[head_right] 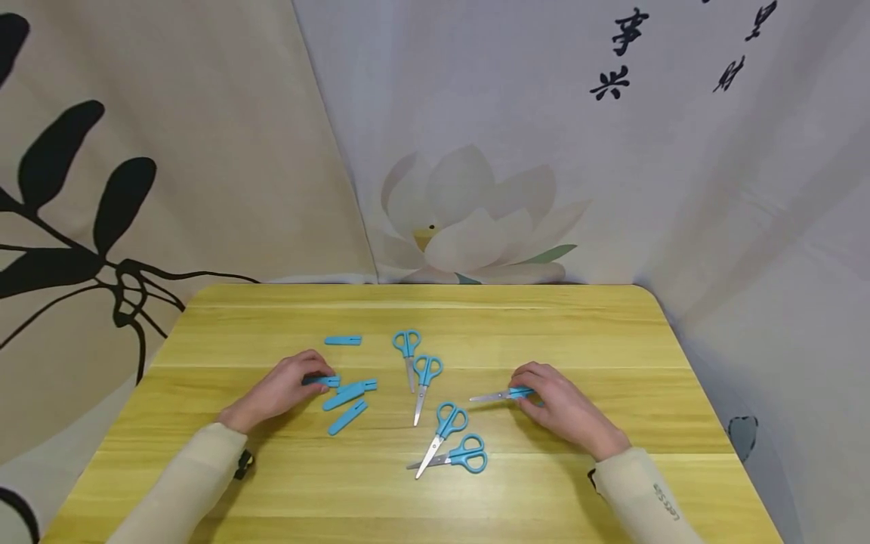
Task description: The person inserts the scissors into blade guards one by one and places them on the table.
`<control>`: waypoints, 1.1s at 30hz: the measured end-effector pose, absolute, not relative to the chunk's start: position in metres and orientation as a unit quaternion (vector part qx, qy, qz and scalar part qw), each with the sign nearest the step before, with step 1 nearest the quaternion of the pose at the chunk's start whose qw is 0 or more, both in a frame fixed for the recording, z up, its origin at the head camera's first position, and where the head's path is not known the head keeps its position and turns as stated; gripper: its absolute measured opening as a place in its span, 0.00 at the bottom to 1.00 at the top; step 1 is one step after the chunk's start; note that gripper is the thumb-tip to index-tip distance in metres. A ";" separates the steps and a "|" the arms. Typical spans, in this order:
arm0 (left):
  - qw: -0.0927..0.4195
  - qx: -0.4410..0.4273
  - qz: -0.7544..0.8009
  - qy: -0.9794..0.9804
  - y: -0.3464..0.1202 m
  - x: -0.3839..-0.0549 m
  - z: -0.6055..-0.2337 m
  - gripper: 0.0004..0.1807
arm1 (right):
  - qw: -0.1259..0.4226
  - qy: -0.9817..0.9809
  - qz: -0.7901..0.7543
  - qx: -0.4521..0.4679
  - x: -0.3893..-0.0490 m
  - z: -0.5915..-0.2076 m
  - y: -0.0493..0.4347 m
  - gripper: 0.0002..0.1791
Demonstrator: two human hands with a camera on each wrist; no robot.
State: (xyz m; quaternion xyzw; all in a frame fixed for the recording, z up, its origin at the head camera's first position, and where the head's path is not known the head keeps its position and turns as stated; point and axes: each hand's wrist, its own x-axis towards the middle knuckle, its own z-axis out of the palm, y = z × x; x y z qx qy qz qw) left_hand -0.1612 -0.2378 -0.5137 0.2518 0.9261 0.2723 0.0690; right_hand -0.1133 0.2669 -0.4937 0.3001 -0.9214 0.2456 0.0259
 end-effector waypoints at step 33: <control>-0.037 0.270 0.317 0.908 -0.186 -0.123 -0.482 0.12 | 0.046 -0.890 0.351 0.288 -0.110 -0.481 0.225 0.11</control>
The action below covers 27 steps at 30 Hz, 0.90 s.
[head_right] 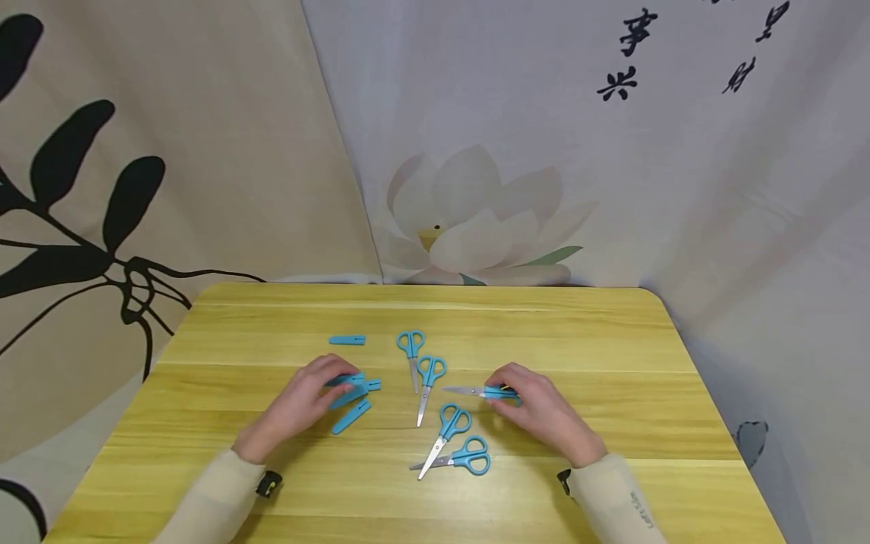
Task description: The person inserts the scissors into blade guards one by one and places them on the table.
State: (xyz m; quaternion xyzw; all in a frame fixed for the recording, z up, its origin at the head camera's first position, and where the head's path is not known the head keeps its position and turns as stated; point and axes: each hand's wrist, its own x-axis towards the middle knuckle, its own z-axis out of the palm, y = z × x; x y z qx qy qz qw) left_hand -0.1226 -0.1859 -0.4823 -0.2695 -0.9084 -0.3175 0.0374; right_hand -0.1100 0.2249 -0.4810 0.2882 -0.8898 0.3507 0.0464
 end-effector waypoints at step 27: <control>0.085 -0.278 -0.344 -0.893 -0.149 -0.109 -0.475 0.11 | 0.102 -0.874 0.351 0.321 -0.110 -0.482 0.196 0.12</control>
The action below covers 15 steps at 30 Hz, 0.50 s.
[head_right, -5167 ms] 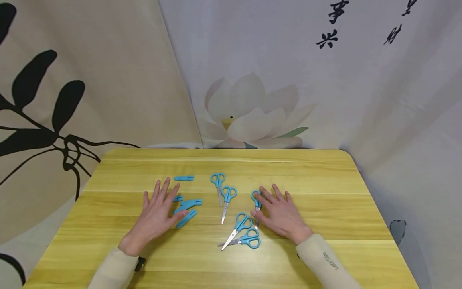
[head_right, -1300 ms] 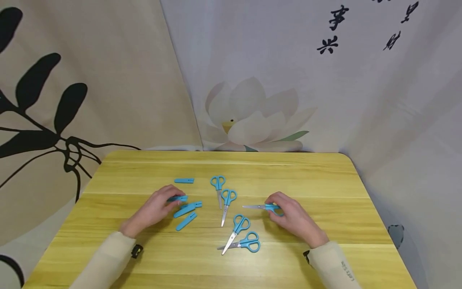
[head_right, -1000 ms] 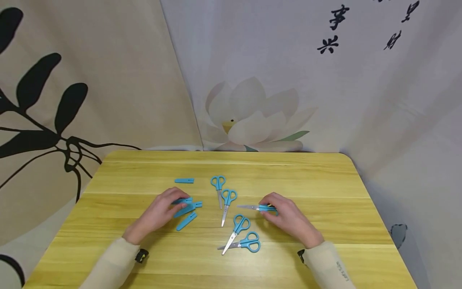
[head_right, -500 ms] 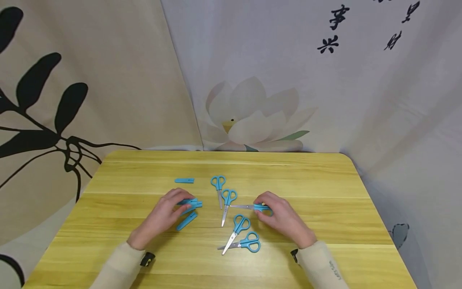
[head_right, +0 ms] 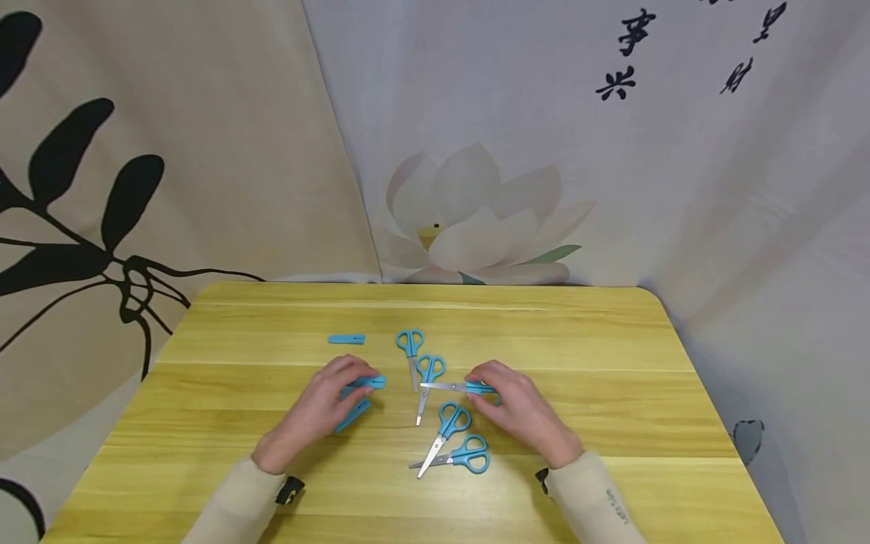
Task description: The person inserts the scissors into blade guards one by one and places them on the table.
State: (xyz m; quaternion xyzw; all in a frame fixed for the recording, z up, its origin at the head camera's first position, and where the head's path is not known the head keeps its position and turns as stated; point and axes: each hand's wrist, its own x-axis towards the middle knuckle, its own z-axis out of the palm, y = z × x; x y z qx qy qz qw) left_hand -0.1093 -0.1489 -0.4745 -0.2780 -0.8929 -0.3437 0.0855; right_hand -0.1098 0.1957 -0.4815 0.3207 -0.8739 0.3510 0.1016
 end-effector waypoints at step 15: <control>0.064 -0.274 -0.348 -0.895 -0.132 -0.107 -0.474 0.10 | 0.116 -0.870 0.346 0.331 -0.110 -0.480 0.180 0.12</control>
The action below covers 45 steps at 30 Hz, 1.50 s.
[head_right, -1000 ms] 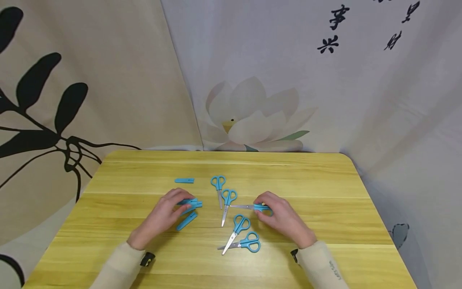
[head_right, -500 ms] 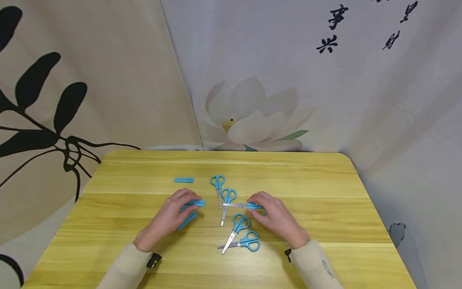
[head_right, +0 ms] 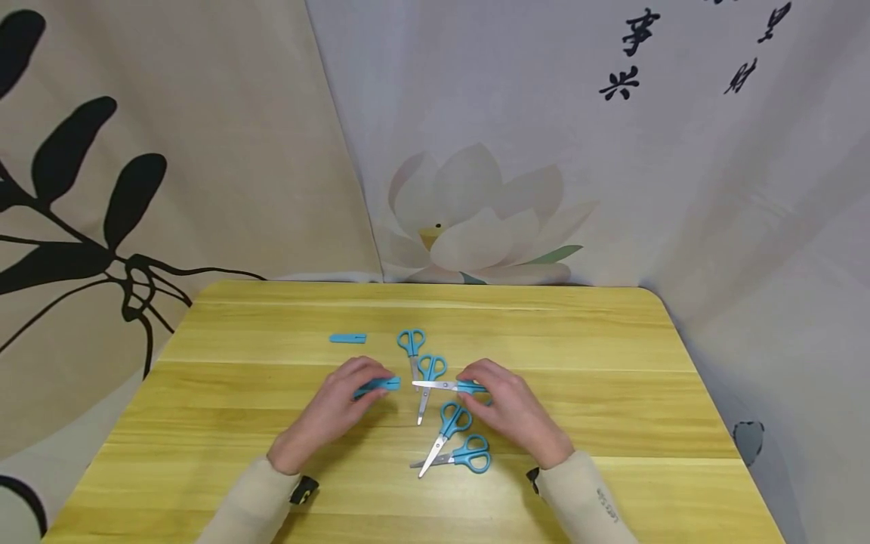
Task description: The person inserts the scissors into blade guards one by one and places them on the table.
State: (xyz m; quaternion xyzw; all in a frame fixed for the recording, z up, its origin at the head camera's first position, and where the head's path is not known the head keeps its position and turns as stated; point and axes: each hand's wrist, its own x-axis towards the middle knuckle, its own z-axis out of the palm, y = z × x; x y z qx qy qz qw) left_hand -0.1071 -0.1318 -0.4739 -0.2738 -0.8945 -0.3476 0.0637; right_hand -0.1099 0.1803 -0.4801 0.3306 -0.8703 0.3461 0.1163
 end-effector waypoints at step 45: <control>0.085 -0.283 -0.350 -0.889 -0.115 -0.107 -0.477 0.10 | 0.116 -0.887 0.304 0.327 -0.108 -0.474 0.169 0.18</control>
